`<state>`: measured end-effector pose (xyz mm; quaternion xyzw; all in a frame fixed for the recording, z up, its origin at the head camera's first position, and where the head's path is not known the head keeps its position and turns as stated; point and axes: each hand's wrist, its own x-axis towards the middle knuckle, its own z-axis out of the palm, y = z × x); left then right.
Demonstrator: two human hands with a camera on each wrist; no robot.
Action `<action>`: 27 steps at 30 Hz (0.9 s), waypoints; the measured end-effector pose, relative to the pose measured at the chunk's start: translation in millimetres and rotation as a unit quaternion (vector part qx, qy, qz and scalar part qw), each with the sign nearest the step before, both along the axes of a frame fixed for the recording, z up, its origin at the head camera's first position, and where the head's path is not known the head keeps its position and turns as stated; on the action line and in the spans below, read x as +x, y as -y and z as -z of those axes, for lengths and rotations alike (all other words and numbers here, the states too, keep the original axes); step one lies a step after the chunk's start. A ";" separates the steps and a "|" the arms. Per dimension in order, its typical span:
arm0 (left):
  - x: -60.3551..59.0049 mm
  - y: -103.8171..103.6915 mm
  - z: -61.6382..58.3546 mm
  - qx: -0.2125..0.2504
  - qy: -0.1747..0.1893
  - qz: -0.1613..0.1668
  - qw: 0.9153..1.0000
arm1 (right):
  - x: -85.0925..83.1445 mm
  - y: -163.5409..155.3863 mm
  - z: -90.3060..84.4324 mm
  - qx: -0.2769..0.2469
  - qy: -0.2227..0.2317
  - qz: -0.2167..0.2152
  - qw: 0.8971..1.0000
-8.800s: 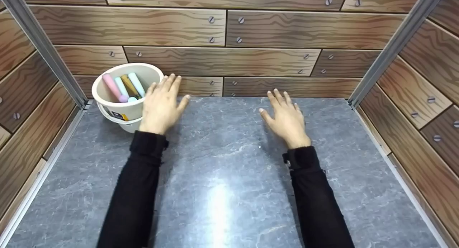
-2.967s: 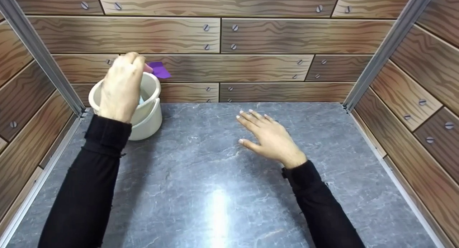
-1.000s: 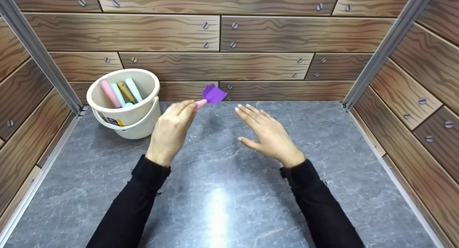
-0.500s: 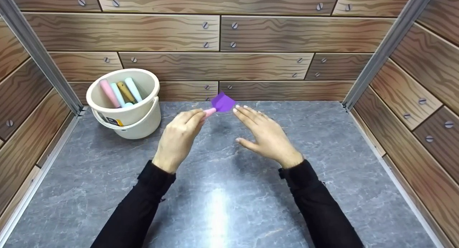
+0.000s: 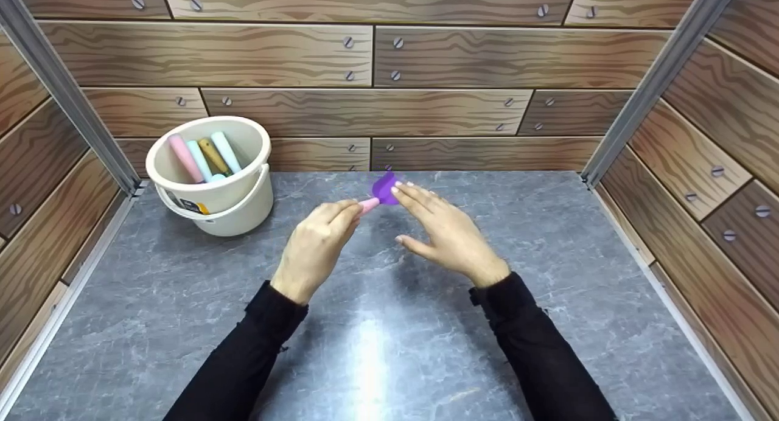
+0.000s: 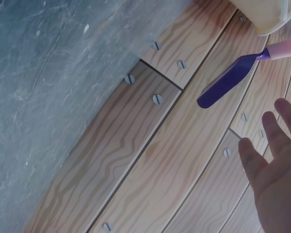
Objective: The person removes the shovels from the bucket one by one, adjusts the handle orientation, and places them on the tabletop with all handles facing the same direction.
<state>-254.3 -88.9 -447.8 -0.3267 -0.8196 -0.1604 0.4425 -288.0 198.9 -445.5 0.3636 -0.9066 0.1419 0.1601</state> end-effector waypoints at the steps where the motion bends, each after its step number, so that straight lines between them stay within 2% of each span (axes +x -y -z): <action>1: 0.5 -0.8 1.0 0.000 -0.001 0.001 1.000 | 0.1 0.6 0.8 -0.005 0.006 -0.001 1.000; 8: 5.8 -7.1 4.8 -0.001 -0.001 0.009 1.000 | 0.6 6.1 6.4 -0.049 0.031 -0.008 0.998; 13: 8.9 -11.2 9.5 0.003 0.002 0.015 1.000 | 0.4 11.3 10.2 -0.074 0.005 -0.020 0.997; 27: 12.3 -20.5 19.6 0.014 0.018 0.048 0.999 | -2.9 21.2 22.0 -0.084 -0.053 -0.053 0.994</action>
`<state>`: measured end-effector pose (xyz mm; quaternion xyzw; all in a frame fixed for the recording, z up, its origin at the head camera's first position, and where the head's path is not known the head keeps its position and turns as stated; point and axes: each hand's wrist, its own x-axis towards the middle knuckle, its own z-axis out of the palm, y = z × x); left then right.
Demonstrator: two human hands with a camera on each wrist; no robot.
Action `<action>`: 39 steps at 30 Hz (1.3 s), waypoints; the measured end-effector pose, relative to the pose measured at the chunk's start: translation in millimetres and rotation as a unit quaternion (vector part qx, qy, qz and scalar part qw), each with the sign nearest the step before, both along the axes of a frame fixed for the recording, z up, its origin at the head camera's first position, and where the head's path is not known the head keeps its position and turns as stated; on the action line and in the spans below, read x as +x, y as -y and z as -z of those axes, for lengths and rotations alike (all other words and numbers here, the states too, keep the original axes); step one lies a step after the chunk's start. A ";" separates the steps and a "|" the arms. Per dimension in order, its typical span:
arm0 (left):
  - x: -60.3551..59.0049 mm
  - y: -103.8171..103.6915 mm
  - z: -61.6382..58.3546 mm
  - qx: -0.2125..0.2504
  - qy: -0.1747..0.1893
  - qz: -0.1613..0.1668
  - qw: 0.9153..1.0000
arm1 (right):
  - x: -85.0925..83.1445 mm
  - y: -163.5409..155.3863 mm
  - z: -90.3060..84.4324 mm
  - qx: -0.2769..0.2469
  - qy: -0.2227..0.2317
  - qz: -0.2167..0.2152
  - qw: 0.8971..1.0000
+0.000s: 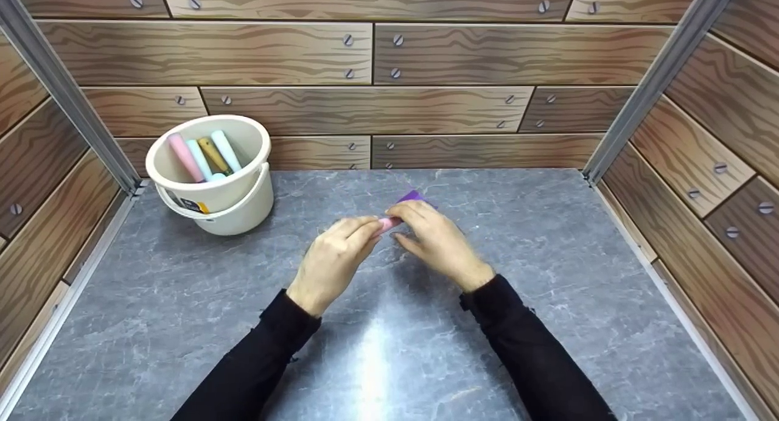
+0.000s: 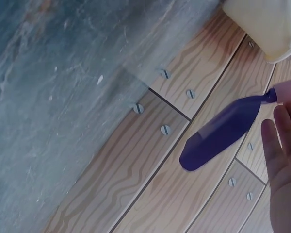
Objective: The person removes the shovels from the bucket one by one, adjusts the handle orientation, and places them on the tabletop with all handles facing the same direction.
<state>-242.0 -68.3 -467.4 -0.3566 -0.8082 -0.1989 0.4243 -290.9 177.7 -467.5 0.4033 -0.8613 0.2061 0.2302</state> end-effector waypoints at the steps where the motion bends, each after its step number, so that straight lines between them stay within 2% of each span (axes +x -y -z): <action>1: 0.3 -0.7 0.4 0.003 0.002 0.002 1.000 | -0.2 0.9 0.6 -0.003 -0.005 -0.001 1.000; 11: 2.3 -3.7 2.4 0.022 0.021 0.029 0.999 | -1.0 3.3 6.1 -0.011 -0.037 0.002 0.999; 21: 8.0 -5.3 -3.4 0.017 0.047 0.023 0.998 | -1.2 -1.8 4.9 -0.006 -0.093 -0.015 0.996; 30: 11.0 -6.2 -6.5 0.000 0.076 0.013 0.997 | -9.1 -16.0 1.0 0.030 -0.130 -0.006 0.991; 34: 10.8 -4.4 -8.0 -0.015 0.088 0.012 0.996 | -14.4 -27.0 -0.4 0.029 -0.132 -0.006 0.991; 39: 8.9 -1.8 -6.5 -0.044 0.108 0.012 0.993 | -19.0 -41.2 -1.9 0.033 -0.101 0.005 0.994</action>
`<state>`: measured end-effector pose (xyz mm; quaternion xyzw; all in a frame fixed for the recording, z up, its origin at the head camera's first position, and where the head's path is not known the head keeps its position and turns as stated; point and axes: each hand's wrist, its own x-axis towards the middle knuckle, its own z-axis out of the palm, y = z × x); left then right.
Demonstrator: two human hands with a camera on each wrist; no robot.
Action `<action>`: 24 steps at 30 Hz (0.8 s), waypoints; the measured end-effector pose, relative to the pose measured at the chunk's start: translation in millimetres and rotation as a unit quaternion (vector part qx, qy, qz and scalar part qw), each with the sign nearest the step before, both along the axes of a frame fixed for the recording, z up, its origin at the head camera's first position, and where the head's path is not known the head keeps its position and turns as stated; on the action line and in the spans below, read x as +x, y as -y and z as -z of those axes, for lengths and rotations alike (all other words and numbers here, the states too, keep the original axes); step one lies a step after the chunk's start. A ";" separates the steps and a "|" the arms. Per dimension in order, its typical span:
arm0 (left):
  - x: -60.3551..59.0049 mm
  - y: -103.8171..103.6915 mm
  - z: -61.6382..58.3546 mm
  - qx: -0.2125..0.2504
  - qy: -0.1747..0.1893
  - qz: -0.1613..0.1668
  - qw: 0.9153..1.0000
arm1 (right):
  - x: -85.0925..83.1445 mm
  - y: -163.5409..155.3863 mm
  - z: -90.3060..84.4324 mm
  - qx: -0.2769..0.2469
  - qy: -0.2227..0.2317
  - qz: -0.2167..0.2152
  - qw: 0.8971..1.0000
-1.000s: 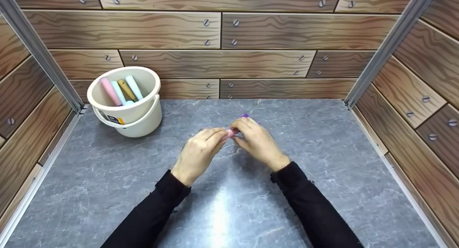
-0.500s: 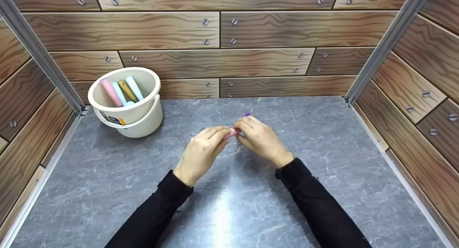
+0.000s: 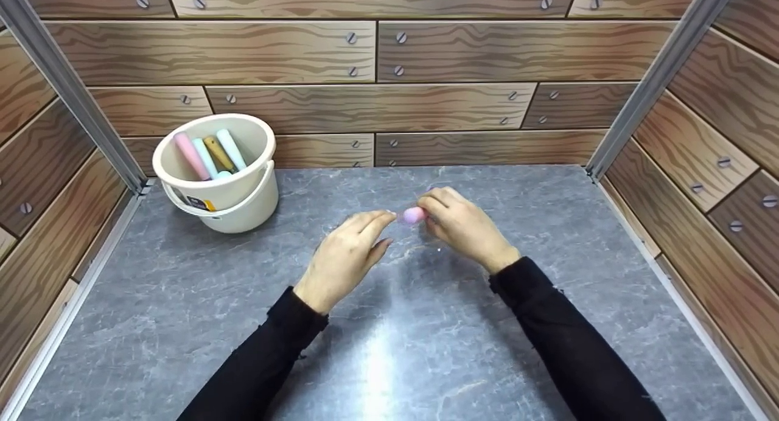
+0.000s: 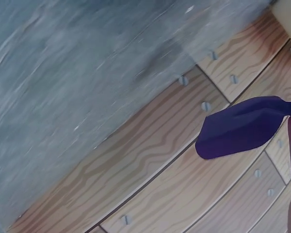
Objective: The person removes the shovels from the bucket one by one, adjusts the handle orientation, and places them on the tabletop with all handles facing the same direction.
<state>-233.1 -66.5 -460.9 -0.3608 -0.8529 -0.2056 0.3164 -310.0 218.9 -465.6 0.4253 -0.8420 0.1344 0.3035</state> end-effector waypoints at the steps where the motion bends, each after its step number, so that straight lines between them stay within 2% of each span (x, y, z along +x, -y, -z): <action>1: -0.6 -0.1 1.0 -0.006 0.004 0.001 1.000 | -0.9 -2.8 -0.4 0.001 0.009 0.005 1.000; 7: -3.3 -0.8 7.5 -0.058 0.032 0.002 0.998 | -7.0 -20.2 -4.8 0.000 0.047 0.033 0.998; 16: -1.1 -3.0 12.8 -0.140 0.065 -0.030 0.988 | -19.7 -51.2 -10.7 -0.038 0.093 0.048 0.994; 24: 0.6 -4.4 18.5 -0.173 0.082 -0.022 0.981 | -31.0 -76.6 -14.3 -0.070 0.121 0.079 0.987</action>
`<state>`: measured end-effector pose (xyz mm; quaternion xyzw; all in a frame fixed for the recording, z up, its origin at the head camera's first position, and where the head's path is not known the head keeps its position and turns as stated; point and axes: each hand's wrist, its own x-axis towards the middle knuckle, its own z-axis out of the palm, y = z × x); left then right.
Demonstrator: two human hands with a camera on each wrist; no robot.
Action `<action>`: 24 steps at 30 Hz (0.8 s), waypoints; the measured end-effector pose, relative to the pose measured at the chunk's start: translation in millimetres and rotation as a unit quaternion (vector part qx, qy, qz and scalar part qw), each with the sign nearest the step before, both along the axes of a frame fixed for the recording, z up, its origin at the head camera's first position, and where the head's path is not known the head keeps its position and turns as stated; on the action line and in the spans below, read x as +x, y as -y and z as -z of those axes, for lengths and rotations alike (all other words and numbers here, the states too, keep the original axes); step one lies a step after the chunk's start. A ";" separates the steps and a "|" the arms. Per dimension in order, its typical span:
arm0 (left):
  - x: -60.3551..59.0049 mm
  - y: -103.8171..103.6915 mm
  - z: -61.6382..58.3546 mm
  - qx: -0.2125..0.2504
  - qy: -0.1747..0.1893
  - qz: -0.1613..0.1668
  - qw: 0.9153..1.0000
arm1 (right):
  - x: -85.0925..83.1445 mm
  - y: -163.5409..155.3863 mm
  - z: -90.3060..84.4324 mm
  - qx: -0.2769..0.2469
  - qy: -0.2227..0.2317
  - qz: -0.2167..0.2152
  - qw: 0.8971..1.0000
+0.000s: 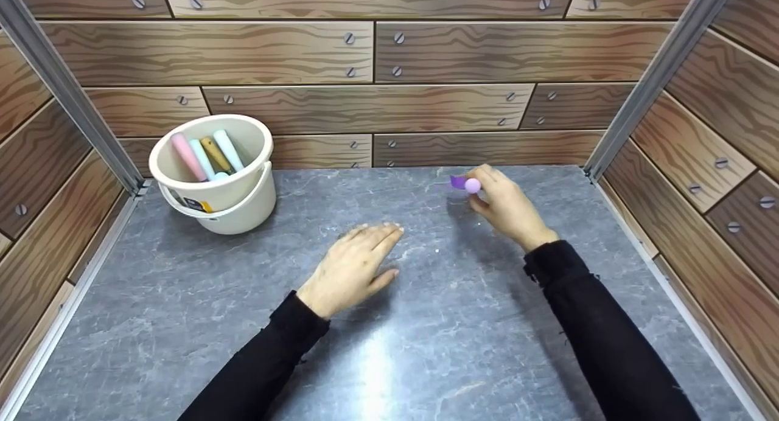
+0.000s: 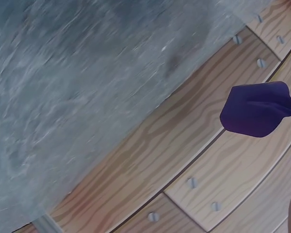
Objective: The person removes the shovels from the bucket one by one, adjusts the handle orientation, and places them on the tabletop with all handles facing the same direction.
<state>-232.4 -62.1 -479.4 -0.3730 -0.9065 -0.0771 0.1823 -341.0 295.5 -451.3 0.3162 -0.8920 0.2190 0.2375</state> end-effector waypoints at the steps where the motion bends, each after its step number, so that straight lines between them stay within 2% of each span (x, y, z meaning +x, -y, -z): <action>1: 0.3 -0.1 0.5 -0.003 0.005 0.002 1.000 | -1.2 -2.9 0.1 -0.004 0.000 0.004 1.000; 9: 1.6 -3.0 2.7 -0.015 0.039 0.017 0.999 | -9.6 -24.9 1.0 -0.034 -0.002 0.032 0.999; 17: 3.5 -5.4 6.9 -0.037 0.045 0.024 0.998 | -16.6 -44.4 0.9 -0.053 0.012 0.044 0.998; 24: 3.8 -6.6 9.2 -0.047 0.051 0.024 0.997 | -25.7 -62.3 6.5 -0.118 0.045 0.072 0.989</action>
